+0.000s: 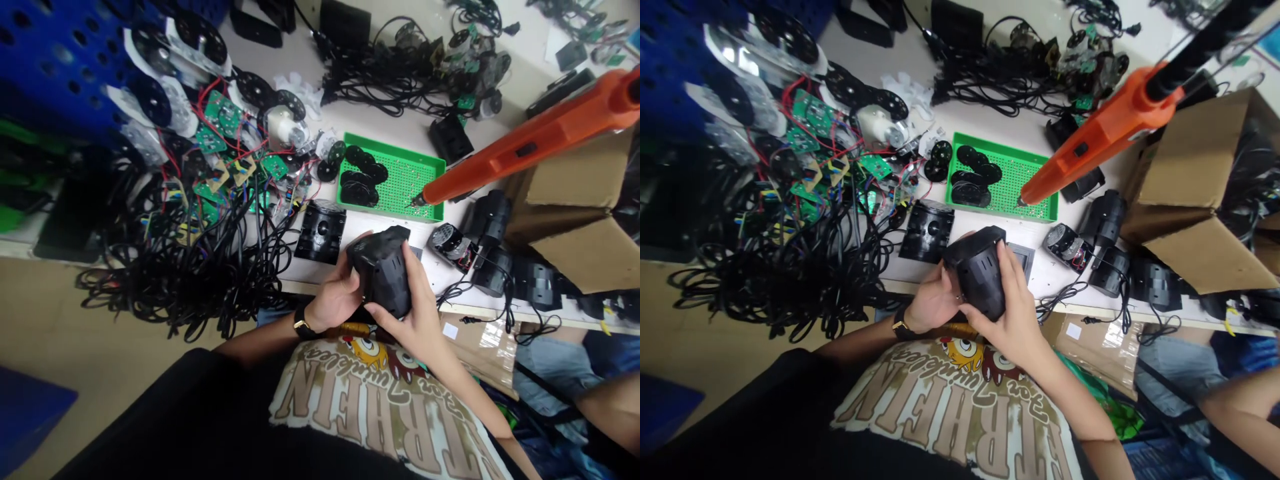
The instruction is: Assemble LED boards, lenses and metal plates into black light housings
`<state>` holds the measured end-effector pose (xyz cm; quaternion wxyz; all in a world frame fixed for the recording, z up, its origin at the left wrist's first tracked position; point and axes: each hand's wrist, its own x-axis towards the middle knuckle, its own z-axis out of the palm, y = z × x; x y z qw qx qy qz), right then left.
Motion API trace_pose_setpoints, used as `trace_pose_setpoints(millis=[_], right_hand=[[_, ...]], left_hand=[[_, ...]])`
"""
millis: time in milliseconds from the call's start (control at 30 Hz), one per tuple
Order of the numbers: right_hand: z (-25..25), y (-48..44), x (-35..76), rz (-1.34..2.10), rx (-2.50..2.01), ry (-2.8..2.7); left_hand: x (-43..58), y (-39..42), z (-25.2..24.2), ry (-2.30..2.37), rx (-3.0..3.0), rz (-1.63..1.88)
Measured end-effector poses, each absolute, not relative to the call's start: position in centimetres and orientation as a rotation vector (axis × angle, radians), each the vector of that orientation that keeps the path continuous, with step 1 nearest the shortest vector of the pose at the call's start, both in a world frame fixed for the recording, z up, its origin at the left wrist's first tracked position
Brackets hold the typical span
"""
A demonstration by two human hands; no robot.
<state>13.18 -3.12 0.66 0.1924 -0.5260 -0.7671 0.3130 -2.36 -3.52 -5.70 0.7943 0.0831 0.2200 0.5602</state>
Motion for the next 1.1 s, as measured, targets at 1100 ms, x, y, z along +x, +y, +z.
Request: trace_pose_setpoints(millis=[1100], right_hand=[[-0.7,-4.0,15.3,0.839,-1.366,-2.138]], left_hand=[[-3.0,-3.4,-4.3,0.416,0.355,1.311]])
